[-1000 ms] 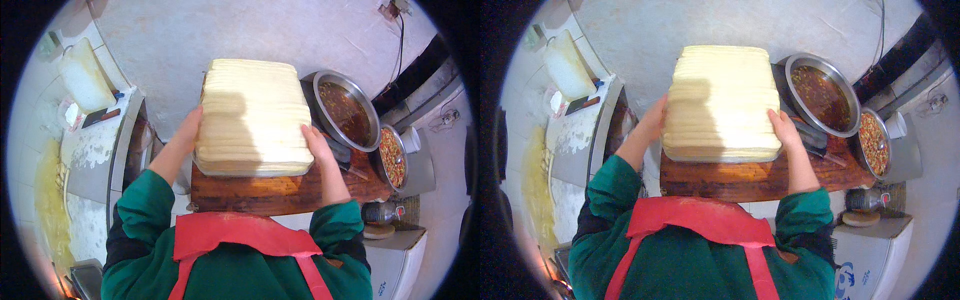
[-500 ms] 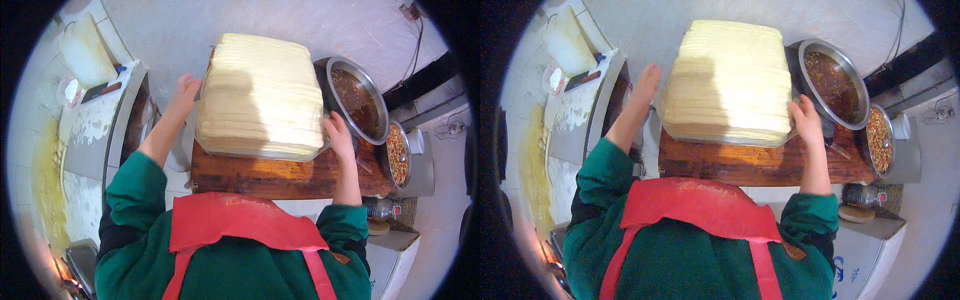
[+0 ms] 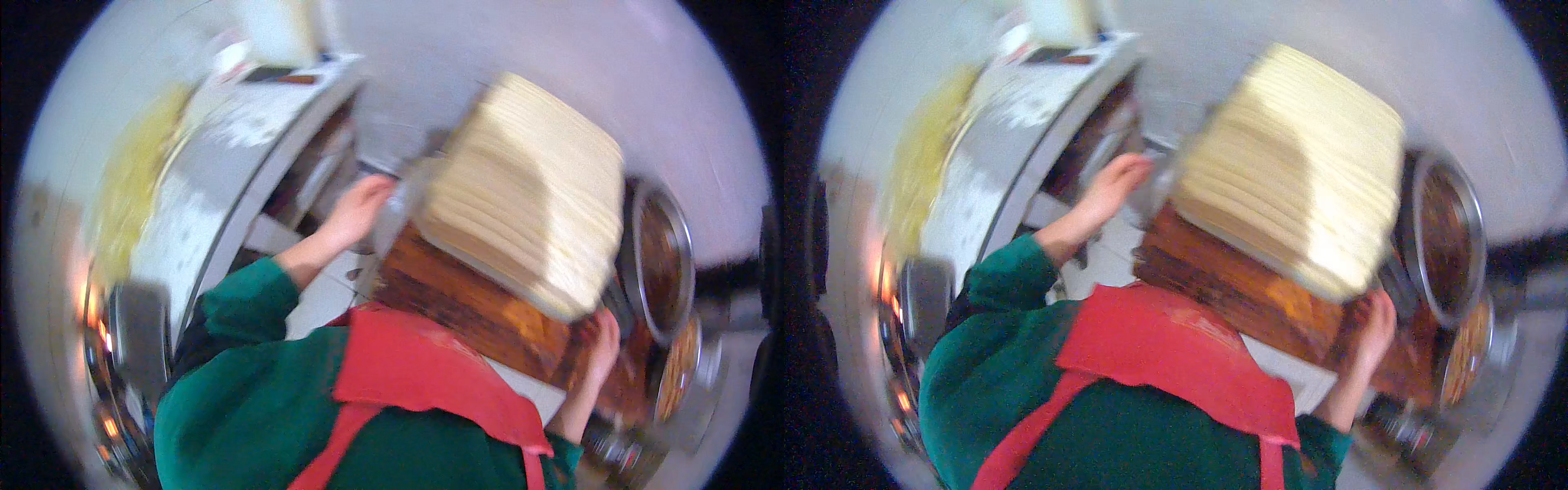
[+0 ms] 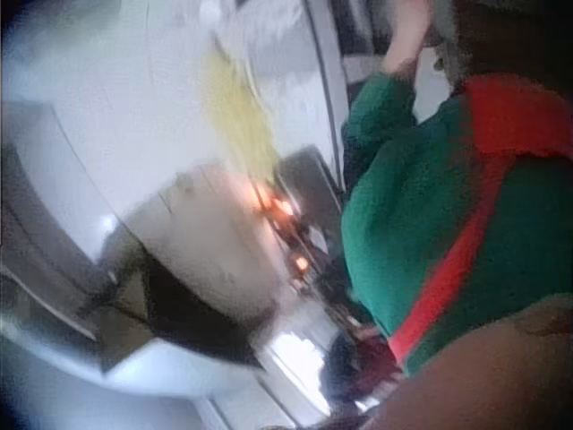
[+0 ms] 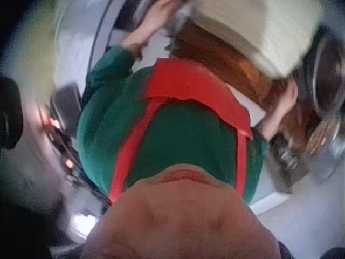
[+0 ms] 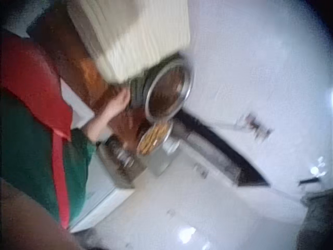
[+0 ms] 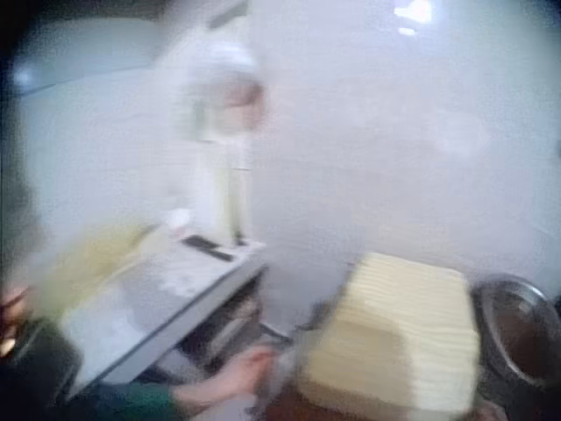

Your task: The person rolls small dough pieces into long thin strips on a floured countertop and places them in a metal tray. The person repeats this process multiple times, arranging the strips neatly in the tray.

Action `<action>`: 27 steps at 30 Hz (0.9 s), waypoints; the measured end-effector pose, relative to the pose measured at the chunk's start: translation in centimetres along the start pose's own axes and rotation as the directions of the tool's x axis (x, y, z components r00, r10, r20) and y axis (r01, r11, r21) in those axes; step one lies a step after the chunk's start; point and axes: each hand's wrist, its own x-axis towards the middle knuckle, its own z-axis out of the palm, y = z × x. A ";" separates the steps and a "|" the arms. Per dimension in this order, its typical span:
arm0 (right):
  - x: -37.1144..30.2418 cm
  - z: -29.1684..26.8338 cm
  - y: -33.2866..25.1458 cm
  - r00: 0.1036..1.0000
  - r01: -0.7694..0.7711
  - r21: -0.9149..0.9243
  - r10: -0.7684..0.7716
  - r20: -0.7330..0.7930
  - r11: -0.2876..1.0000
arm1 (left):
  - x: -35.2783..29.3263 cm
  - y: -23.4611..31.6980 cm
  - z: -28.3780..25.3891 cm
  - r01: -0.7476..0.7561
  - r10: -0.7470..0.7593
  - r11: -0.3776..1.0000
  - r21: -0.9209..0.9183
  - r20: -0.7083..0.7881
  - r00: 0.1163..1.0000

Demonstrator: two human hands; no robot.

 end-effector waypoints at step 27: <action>-14.3 25.8 -16.3 0.511 0.837 -0.508 -0.629 0.587 0.206 | -18.0 -20.9 -28.0 0.122 0.022 0.954 0.275 -0.468 0.883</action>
